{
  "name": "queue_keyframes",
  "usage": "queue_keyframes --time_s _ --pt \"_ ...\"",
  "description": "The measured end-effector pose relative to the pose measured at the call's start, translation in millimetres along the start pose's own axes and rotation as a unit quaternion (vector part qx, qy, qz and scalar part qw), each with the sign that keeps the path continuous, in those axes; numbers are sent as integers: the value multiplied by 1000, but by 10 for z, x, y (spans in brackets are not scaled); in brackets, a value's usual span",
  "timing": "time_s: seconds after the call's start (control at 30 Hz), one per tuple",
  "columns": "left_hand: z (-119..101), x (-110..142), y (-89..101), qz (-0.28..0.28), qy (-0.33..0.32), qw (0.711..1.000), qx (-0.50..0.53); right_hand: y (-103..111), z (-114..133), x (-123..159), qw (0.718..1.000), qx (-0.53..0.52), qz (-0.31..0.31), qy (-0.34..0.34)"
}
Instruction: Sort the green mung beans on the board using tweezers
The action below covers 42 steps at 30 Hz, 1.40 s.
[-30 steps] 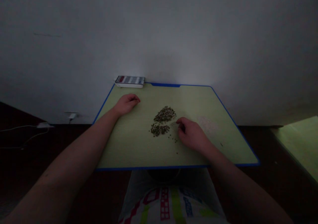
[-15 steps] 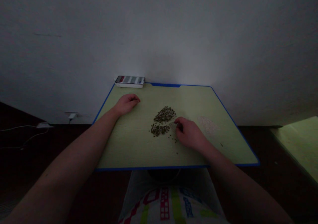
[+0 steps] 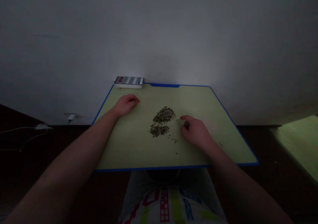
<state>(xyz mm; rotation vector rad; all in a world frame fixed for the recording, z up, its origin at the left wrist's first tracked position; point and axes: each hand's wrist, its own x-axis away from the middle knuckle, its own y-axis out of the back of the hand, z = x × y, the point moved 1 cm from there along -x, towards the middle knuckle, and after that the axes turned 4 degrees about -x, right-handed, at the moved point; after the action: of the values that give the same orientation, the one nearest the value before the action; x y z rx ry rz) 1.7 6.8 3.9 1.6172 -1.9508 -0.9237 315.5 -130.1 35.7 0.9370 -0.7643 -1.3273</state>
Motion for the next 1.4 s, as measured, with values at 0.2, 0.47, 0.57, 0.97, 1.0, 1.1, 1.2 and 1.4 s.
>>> queue_keyframes --time_s 0.2,0.47,0.57,0.97,1.0,1.1,1.2,1.4 --pt "17 -10 -4 -4 -6 1000 3 156 -275 16 997 47 -15 -51" --pt "19 -6 -4 -4 -13 1000 13 385 -690 44 990 64 -46 -114" --pt "17 -8 -7 -8 -13 1000 14 538 -808 10 992 17 -56 -113" --pt "-16 8 0 -5 -5 1000 16 304 -271 -71 986 -102 94 90" --pt "-13 8 -1 -6 -5 1000 16 234 -200 -95 986 -77 100 105" --pt "3 3 -7 -6 0 1000 16 80 -61 -208 985 -48 108 126" --pt "20 -7 -14 -7 -2 1000 12 -3 6 -330 977 -50 130 160" --pt "7 -11 -2 -4 -12 1000 -10 -32 29 -399 967 -58 161 190"
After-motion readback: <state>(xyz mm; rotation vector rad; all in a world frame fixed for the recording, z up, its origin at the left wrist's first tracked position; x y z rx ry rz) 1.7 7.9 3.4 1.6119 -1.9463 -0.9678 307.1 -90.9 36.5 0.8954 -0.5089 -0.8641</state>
